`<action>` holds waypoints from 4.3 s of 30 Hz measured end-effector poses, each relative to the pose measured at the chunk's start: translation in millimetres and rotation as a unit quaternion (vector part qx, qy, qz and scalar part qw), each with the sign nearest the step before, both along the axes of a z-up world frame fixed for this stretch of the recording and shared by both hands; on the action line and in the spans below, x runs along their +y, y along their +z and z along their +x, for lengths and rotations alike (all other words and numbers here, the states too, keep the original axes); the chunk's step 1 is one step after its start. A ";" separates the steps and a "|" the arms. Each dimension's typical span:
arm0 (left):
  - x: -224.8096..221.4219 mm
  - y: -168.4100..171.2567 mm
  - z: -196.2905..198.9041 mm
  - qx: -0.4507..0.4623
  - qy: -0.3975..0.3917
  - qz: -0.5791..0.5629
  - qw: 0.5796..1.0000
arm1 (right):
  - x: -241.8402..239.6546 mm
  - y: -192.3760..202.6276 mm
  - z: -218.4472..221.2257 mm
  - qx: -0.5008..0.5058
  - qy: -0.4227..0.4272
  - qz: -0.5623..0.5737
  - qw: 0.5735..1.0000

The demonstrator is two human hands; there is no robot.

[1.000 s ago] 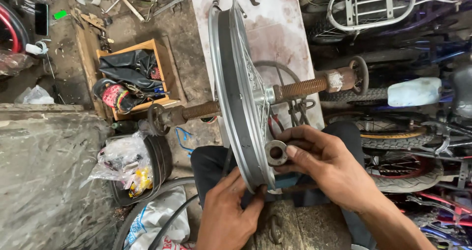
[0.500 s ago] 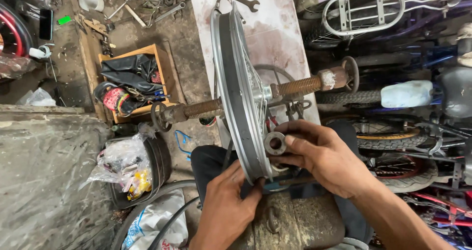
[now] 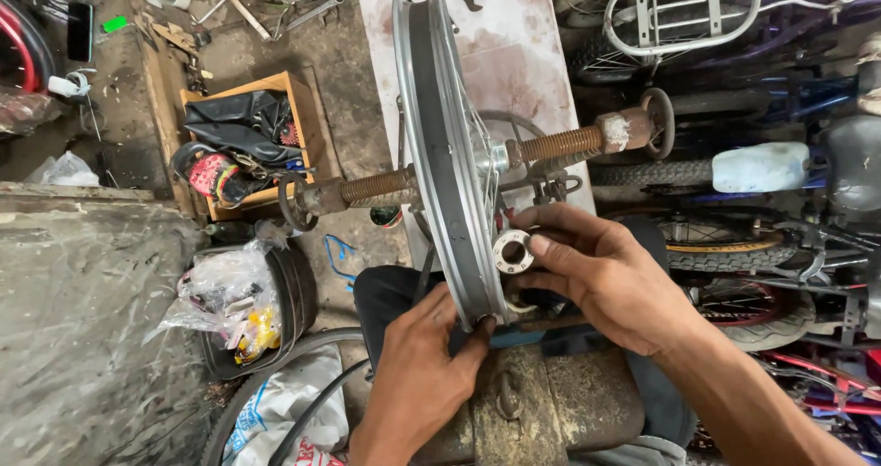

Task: Repairing a bicycle wheel by adjusting or replacing spokes on a truing stand.

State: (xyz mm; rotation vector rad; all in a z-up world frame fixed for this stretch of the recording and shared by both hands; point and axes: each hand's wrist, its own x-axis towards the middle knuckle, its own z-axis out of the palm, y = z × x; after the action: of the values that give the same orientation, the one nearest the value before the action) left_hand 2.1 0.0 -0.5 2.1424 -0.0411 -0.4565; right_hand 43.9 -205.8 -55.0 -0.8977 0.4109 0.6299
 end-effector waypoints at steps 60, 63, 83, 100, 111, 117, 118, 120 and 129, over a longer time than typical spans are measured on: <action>-0.3 -7.4 7.2 0.059 0.017 0.005 0.998 | -5.2 -1.9 16.8 -0.103 0.155 -0.155 0.970; -0.6 -7.9 7.0 0.068 0.020 0.024 0.997 | -6.6 -7.4 14.5 -0.075 0.130 -0.125 0.981; 1.8 -4.0 3.1 0.095 0.035 -0.046 0.994 | -3.3 -7.9 13.1 0.027 0.086 -0.093 0.992; 2.3 3.7 1.9 0.122 0.029 -0.020 0.992 | -4.3 -8.7 9.5 0.007 0.073 -0.092 0.993; 3.3 -3.4 -3.5 0.091 0.024 -0.067 0.993 | -6.5 -11.5 4.8 -0.061 0.052 -0.067 0.994; 0.8 0.1 -4.3 0.103 0.027 -0.068 0.992 | -8.7 -16.5 2.0 -0.079 0.036 -0.040 0.995; 1.0 -1.3 -4.6 0.103 0.026 -0.068 0.992 | -8.5 -14.3 1.8 -0.079 0.035 -0.040 0.995; 1.5 -3.9 -4.6 0.108 0.024 -0.064 0.992 | -7.9 -9.5 2.3 -0.065 0.032 -0.057 0.996; 8.2 -13.8 -8.0 0.069 -0.006 -0.127 0.990 | -9.0 -17.9 -1.2 -0.146 0.079 -0.080 0.983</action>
State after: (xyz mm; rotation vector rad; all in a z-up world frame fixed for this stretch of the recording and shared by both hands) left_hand -5.9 8.2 -14.2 1.8581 -0.0318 -0.5737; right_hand 42.7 -214.7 -72.9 -1.1664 0.1278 0.6051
